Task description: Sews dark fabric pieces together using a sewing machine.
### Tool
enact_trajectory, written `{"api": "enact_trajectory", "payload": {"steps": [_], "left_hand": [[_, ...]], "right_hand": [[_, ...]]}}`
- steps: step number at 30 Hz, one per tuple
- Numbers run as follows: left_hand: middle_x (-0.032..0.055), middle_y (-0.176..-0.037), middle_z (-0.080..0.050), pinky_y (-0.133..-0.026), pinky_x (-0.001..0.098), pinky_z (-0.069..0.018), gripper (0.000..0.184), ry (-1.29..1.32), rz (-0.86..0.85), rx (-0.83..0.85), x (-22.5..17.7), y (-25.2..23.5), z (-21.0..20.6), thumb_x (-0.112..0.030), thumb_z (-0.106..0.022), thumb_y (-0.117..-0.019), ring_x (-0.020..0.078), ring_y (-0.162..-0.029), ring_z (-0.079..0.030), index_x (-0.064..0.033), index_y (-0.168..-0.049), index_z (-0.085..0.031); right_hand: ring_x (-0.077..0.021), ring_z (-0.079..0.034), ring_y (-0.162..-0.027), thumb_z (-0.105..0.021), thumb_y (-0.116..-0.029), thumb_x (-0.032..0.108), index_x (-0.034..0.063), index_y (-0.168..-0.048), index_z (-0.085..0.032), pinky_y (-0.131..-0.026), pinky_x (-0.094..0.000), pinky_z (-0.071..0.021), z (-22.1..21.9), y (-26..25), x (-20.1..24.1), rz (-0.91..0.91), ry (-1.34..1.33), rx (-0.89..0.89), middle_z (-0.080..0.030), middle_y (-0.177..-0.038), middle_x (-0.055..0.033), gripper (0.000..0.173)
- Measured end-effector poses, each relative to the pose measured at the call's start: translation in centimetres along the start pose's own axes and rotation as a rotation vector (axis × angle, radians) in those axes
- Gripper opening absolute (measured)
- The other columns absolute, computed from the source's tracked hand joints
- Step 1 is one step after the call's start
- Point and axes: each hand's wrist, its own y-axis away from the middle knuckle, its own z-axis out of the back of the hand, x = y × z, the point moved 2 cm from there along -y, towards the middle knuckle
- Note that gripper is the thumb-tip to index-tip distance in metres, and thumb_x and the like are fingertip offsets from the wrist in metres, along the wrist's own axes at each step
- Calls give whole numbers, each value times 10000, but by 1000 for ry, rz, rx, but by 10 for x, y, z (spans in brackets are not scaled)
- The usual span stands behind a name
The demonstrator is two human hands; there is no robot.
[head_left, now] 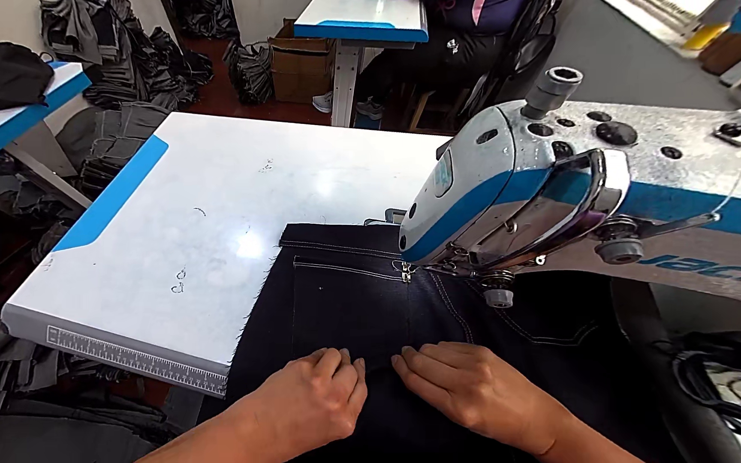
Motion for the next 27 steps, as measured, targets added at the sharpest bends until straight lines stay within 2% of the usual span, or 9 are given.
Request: {"api": "enact_trajectory", "payload": {"steps": [2,4,8,14,16,19,23,25,27], "left_hand": [[146,-1115,-742,-775,345,-619,276,-74,-4,176,-9,0,7,43,-470,-976,256,-1003,-747,58,-1147,-685],[170,-1229,-711,-804,391,-620,314,-124,0,267,-15,2,10,43,-459,-977,281,-1102,-725,85,-1218,-656],[187,-1248,-702,-805,418,-615,325,-169,35,240,-25,6,4,34,-437,-989,297,-1108,-721,98,-1228,-648],[205,-1341,-658,-985,413,-552,371,-15,196,201,-29,20,6,3,-400,-1023,300,-1222,-669,74,-1323,-605],[181,-1345,-664,-1018,383,-539,347,86,213,124,-21,31,7,-2,-411,-1028,282,-1231,-666,44,-1298,-625],[159,-1408,-627,-1034,433,-525,387,76,169,166,-20,42,8,4,-410,-1028,277,-1290,-625,34,-1375,-579],[196,-1399,-622,-950,470,-568,385,-46,108,275,-24,32,14,11,-411,-1013,309,-1271,-637,92,-1351,-578],[187,-1351,-658,-941,438,-579,367,12,104,206,-17,33,13,4,-424,-1013,298,-1228,-667,69,-1324,-607],[135,-1270,-712,-945,389,-575,328,137,151,60,-7,37,7,-20,-457,-1013,257,-1170,-699,-9,-1265,-667]], "right_hand": [[-207,-689,-746,-463,-997,-37,13,-966,-695,-593,-297,-543,6,-3,9,-53,44,87,-718,-883,-91,240],[-220,-704,-823,-459,-997,-30,7,-979,-704,-694,-311,-566,7,-6,21,-129,112,117,-725,-921,-98,249],[-221,-717,-996,-455,-1019,0,12,-1129,-709,-925,-310,-557,-8,-11,46,-296,131,61,-744,-1093,-106,277],[-224,-697,-1074,-520,-1017,98,50,-1190,-711,-1028,-299,-512,-27,-5,61,-358,102,-64,-745,-1100,-89,262],[-220,-703,-1102,-521,-1027,119,59,-1191,-715,-1030,-293,-521,-24,-2,60,-359,92,-38,-752,-1111,-84,261],[-219,-715,-1059,-513,-1017,151,53,-1148,-733,-991,-295,-539,-21,-8,62,-363,133,0,-761,-1074,-74,274],[-237,-716,-1033,-502,-997,113,35,-1110,-734,-974,-312,-547,-17,-21,65,-375,127,46,-750,-1063,-94,269],[-236,-715,-1048,-501,-995,88,36,-1111,-729,-985,-299,-547,-19,-24,66,-399,48,10,-747,-1062,-98,261],[-246,-721,-1032,-510,-985,72,19,-1097,-734,-993,-309,-548,-23,-24,69,-416,36,-25,-748,-1034,-110,256]]}}
